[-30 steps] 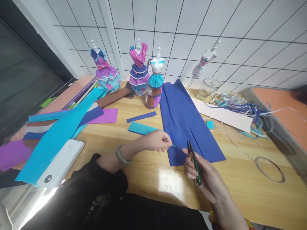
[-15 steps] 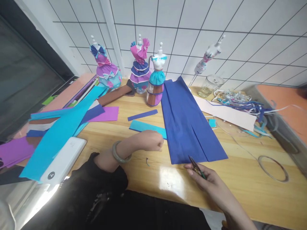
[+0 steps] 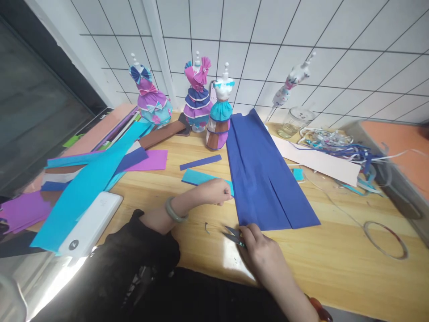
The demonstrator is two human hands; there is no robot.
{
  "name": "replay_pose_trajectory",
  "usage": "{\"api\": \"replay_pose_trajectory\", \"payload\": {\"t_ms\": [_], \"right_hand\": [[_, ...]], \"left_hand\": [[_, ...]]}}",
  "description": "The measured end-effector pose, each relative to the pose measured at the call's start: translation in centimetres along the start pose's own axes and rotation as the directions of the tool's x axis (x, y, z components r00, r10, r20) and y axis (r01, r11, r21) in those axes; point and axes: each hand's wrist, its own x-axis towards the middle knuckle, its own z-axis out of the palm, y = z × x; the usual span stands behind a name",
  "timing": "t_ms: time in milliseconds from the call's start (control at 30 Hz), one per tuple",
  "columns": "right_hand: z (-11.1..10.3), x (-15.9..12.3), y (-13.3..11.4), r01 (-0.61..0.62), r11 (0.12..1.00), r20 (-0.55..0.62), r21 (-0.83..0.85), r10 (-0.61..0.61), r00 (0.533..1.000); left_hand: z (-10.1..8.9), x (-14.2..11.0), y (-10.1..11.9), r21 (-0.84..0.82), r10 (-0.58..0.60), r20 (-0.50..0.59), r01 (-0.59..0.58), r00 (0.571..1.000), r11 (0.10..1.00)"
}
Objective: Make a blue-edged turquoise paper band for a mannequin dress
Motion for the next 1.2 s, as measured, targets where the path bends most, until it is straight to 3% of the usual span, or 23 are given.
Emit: {"api": "replay_pose_trajectory", "payload": {"t_ms": [200, 433, 733, 867, 967, 1067, 1133, 1200], "right_hand": [[0.9, -0.3, 0.3, 0.001, 0.998, -0.025, -0.063, -0.002, 1.0], [0.4, -0.3, 0.6, 0.03, 1.0, -0.073, -0.011, -0.03, 0.997], [0.1, -0.1, 0.6, 0.089, 0.983, -0.083, -0.158, -0.104, 0.991], [-0.3, 0.2, 0.9, 0.108, 0.991, -0.128, -0.083, -0.119, 0.985], [-1.0, 0.4, 1.2, 0.053, 0.996, -0.186, 0.066, -0.04, 0.982], [-2.1, 0.5, 1.5, 0.014, 0.979, -0.269, 0.204, 0.042, 0.962], [-2.8, 0.5, 1.6, 0.017, 0.969, -0.308, 0.246, 0.061, 0.949], [-3.2, 0.3, 1.6, 0.031, 0.969, -0.32, 0.246, 0.051, 0.946]], "left_hand": [[0.0, 0.1, -0.2, -0.101, -0.045, 0.053, 0.05, 0.998, 0.994], [0.1, 0.0, 0.1, -0.185, -0.03, 0.121, 0.052, 0.992, 0.981], [-0.3, -0.2, 0.2, -0.206, -0.031, 0.16, 0.064, 0.987, 0.976], [-0.3, 0.0, 0.1, -0.225, -0.048, 0.21, 0.097, 0.976, 0.969], [0.2, 0.3, 0.1, -0.282, -0.04, 0.309, 0.131, 0.95, 0.95], [1.3, 0.5, 0.4, -0.446, 0.003, 0.436, 0.213, 0.9, 0.869], [2.2, 0.5, 0.8, -0.592, 0.043, 0.488, 0.295, 0.872, 0.75], [3.2, 0.5, 1.3, -0.726, 0.075, 0.466, 0.332, 0.882, 0.602]]}}
